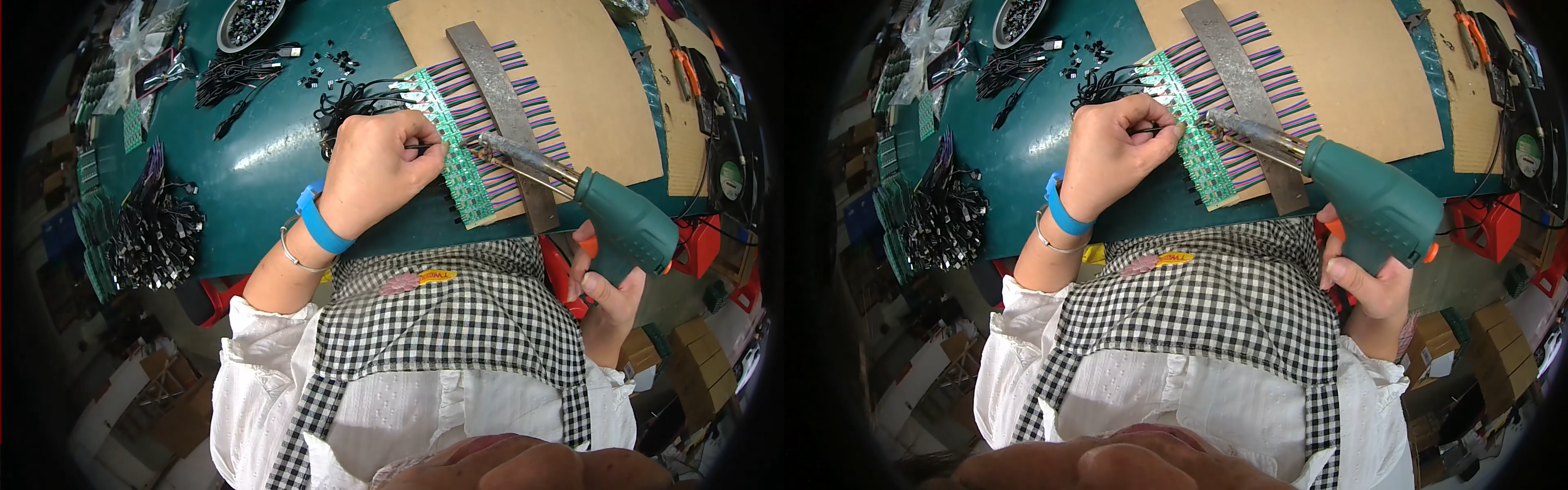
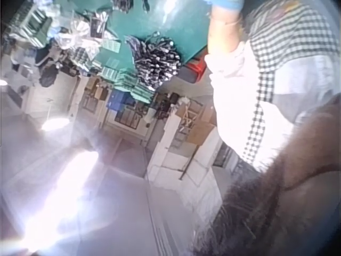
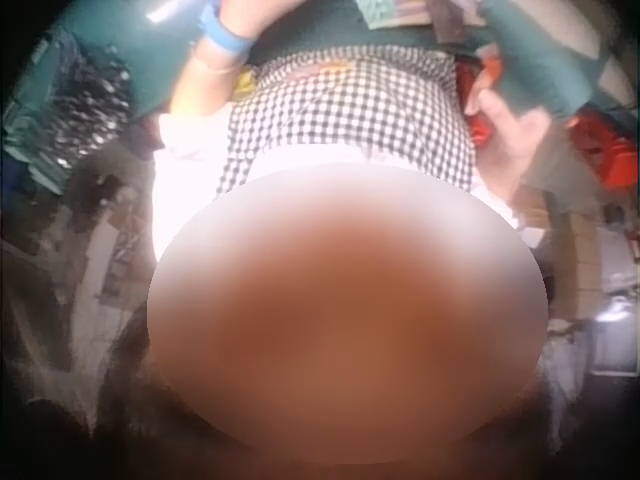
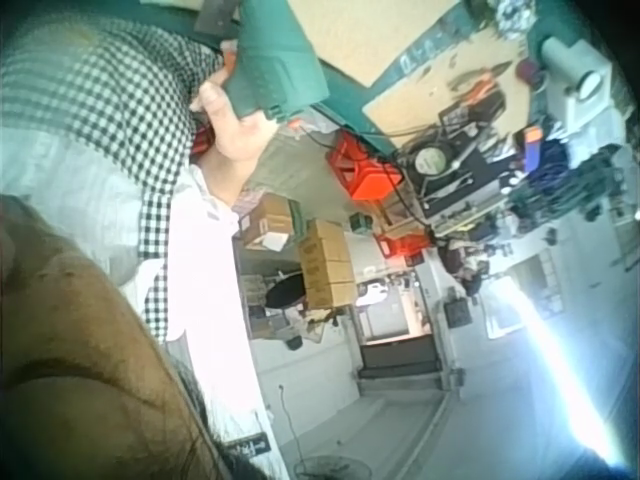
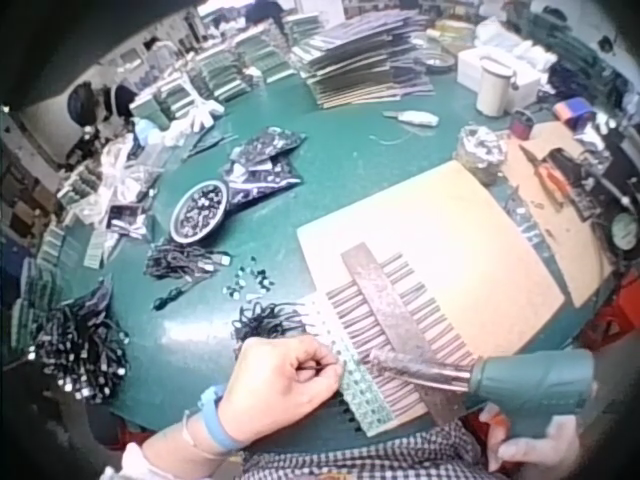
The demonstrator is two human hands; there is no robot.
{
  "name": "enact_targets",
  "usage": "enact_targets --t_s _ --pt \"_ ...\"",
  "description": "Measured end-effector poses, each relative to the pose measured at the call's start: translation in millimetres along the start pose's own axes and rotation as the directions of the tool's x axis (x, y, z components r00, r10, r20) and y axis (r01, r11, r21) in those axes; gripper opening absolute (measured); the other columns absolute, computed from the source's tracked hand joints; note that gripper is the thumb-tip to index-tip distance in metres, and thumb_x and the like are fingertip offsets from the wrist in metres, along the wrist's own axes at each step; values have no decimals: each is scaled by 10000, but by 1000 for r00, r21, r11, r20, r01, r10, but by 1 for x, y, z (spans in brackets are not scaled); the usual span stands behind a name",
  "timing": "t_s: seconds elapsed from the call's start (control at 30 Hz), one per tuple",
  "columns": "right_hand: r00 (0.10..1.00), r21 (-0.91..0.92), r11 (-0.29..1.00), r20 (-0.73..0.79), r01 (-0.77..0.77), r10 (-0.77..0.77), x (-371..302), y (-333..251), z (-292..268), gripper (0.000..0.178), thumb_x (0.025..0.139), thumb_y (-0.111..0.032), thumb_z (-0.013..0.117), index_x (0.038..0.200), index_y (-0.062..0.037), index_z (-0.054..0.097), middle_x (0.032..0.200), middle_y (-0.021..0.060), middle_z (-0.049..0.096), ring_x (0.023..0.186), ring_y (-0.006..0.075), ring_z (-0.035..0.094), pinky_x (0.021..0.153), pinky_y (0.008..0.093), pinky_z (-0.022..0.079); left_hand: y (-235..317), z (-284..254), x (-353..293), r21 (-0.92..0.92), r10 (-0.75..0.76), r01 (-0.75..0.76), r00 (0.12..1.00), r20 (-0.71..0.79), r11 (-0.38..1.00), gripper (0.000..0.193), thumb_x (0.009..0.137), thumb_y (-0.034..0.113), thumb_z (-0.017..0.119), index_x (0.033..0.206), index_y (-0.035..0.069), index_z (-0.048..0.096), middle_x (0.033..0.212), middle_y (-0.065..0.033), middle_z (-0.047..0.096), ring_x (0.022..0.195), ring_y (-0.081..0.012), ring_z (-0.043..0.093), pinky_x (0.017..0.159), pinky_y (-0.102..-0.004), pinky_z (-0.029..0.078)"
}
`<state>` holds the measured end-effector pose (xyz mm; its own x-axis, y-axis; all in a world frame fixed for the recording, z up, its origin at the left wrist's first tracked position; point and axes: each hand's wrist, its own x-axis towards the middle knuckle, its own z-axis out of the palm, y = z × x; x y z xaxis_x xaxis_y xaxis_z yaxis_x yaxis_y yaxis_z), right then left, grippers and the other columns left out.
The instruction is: The person solders electronic wire harnesses onto printed circuit boards using a hand soldering gun and solder wire.
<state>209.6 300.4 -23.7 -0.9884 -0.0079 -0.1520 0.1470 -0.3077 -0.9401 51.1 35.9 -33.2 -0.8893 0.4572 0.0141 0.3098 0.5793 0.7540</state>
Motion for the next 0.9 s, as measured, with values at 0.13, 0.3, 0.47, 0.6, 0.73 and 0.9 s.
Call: enact_targets --t_s 0.13,0.3,0.47,0.6,0.73,0.9 --pt "1000 21 1000 -6 -20 20 0 0 4 567 773 -17 672 1253 104 394 1077 240 526 608 174 578 484 258 510 -1 1 0 -5 19 -19 1000 -25 1000 118 727 93 726 709 8 647 490 3 497 445 -26 392 425 -216 333" --pt "997 9 997 -2 -75 75 -2 2 1 551 773 -7 668 1246 95 403 1034 205 528 626 171 584 502 255 516 0 0 3 17 36 -36 999 -17 999 115 712 90 720 693 10 640 480 -6 498 438 -30 390 422 -218 334" --pt "996 6 996 3 -84 84 -8 9 -8 570 762 -19 676 1245 100 398 1038 208 527 603 172 578 488 259 516 1 -1 5 29 40 -40 999 0 999 105 702 84 709 687 8 638 476 -16 505 425 -41 391 424 -220 342" --pt "995 70 996 -79 -62 67 2 0 3 595 755 -41 688 1249 105 390 1053 224 519 579 174 568 458 262 508 -1 -1 5 19 41 -41 999 1 999 103 702 82 707 685 8 638 477 -16 508 426 -39 393 424 -220 344" --pt "997 34 999 -80 -16 19 4 -2 2 576 763 -112 708 1189 120 397 840 166 513 520 163 530 427 252 474 0 -2 5 20 41 -40 999 -3 999 105 701 84 707 683 8 637 478 -17 511 425 -39 400 427 -216 348" --pt "984 -32 998 -170 -49 43 3 2 18 570 767 -171 729 1133 126 408 610 100 508 460 153 512 420 241 449 0 -2 7 20 38 -39 999 14 999 103 698 86 705 684 9 638 480 -20 514 424 -41 405 432 -213 353"
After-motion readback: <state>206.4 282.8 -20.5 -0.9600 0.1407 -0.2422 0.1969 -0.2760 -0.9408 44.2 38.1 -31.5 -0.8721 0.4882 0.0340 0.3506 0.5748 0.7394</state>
